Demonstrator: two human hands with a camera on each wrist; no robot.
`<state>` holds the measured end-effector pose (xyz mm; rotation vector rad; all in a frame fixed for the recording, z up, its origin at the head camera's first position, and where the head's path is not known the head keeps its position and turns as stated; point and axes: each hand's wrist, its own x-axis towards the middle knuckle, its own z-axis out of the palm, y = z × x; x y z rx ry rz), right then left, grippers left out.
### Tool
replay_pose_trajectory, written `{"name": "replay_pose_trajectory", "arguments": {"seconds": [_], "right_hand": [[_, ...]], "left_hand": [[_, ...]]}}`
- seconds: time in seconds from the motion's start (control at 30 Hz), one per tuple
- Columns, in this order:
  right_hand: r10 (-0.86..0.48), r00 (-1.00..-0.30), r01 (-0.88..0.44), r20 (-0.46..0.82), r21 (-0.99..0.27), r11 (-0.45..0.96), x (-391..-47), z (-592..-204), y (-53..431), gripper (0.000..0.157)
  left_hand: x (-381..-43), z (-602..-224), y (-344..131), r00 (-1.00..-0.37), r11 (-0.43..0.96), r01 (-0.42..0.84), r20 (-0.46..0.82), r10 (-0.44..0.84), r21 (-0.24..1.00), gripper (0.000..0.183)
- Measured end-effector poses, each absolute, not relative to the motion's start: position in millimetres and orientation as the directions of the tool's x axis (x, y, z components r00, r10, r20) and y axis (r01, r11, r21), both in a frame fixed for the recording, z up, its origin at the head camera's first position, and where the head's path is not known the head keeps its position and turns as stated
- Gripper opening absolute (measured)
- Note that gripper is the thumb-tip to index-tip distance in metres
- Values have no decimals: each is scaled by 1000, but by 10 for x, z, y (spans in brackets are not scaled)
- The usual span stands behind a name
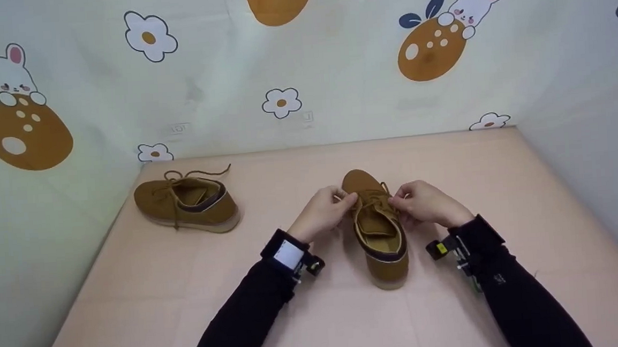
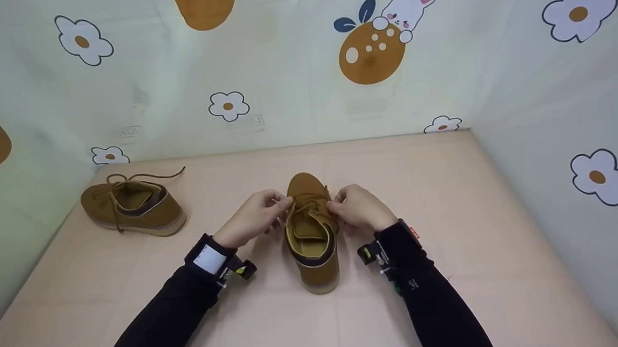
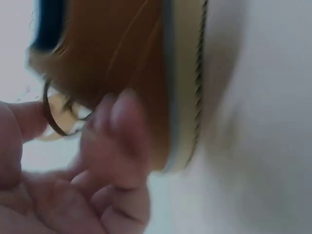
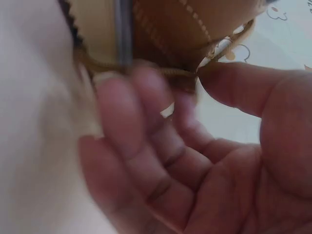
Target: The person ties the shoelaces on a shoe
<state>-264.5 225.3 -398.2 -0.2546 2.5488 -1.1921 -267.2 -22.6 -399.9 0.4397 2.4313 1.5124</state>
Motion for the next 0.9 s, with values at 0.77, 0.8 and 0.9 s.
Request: {"name": "replay_pose_trajectory", "arguments": {"seconds": [0.77, 0.8, 0.9], "right_hand": [[-181, -978, -159, 105, -935, 316, -2592, -3634, 2390, 31], [-186, -976, -169, 115, -937, 305, -2587, -3626, 2384, 31], [-197, -972, -182, 129, -941, 286, -2577, -3610, 2355, 31]], "left_hand": [[-2546, -3666, -245, -856, -79, 43, 77, 511, 996, 27], [-2542, -3662, -246, -841, -65, 48, 75, 536, 997, 28], [-2531, -3651, -251, -813, -54, 80, 97, 575, 995, 31]]}}
